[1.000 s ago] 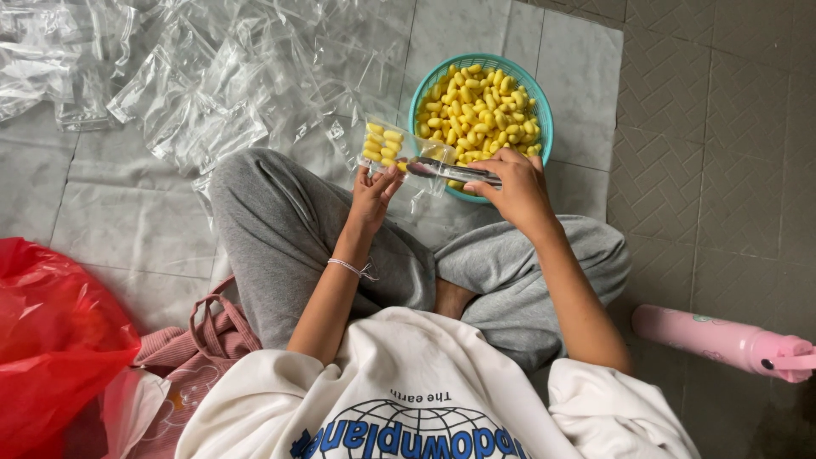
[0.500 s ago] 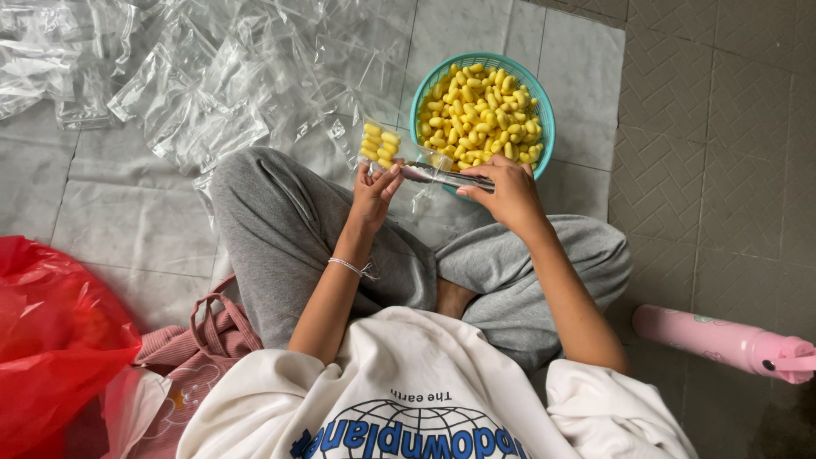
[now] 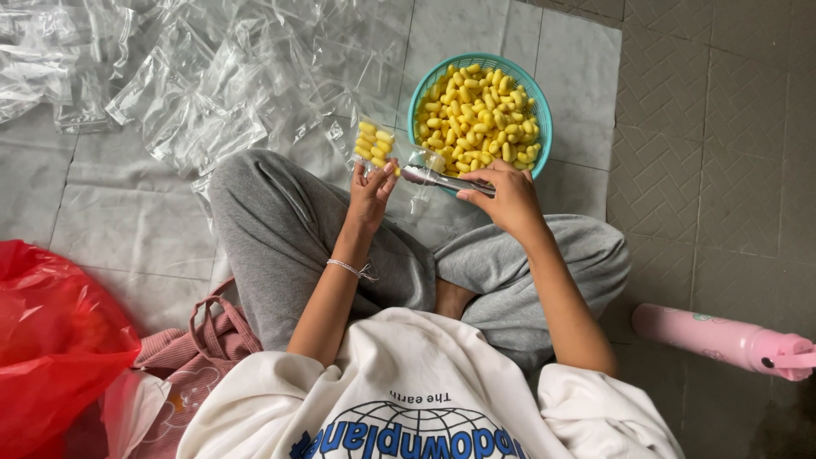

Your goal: Packaging small yellow snacks into individual plastic bags using metal tongs

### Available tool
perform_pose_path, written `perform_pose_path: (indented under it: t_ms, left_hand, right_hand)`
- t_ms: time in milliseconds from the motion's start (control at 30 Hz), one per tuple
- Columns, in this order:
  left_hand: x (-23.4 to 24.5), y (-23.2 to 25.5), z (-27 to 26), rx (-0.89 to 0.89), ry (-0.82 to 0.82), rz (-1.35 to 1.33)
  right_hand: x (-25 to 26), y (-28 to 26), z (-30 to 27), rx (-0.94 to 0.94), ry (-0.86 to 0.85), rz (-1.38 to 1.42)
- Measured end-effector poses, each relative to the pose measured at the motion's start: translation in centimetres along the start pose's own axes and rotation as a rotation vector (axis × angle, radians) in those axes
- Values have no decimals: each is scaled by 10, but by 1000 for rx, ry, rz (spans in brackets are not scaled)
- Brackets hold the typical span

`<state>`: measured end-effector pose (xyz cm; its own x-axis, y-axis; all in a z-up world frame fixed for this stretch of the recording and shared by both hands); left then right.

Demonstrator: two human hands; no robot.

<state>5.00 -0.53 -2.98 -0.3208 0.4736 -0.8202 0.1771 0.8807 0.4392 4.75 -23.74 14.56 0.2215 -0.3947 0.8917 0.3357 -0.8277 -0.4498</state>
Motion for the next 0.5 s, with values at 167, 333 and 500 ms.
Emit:
perform_pose_path:
  t_ms: [167, 333, 500]
  left_hand:
    - [5, -4, 4, 3, -11, 0]
    - [1, -2, -1, 3, 9, 48]
    - [10, 0, 5, -36, 55, -7]
  right_hand:
    - [-5, 0, -1, 7, -9, -16]
    - [-6, -5, -9, -2, -38, -68]
    - [15, 9, -26, -16, -27, -185]
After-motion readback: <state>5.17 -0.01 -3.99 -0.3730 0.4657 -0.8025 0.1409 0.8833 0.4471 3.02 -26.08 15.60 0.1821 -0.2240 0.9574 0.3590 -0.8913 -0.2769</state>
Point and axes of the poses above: each hand's wrist, its own z-axis towards the middle knuckle, its own x-axis out of the back of the hand, y = z × x, the point moved 5 cm from there along z, towards the middle knuckle, and after that the axes turned 6 degrees about x, right-handed, at the moved point
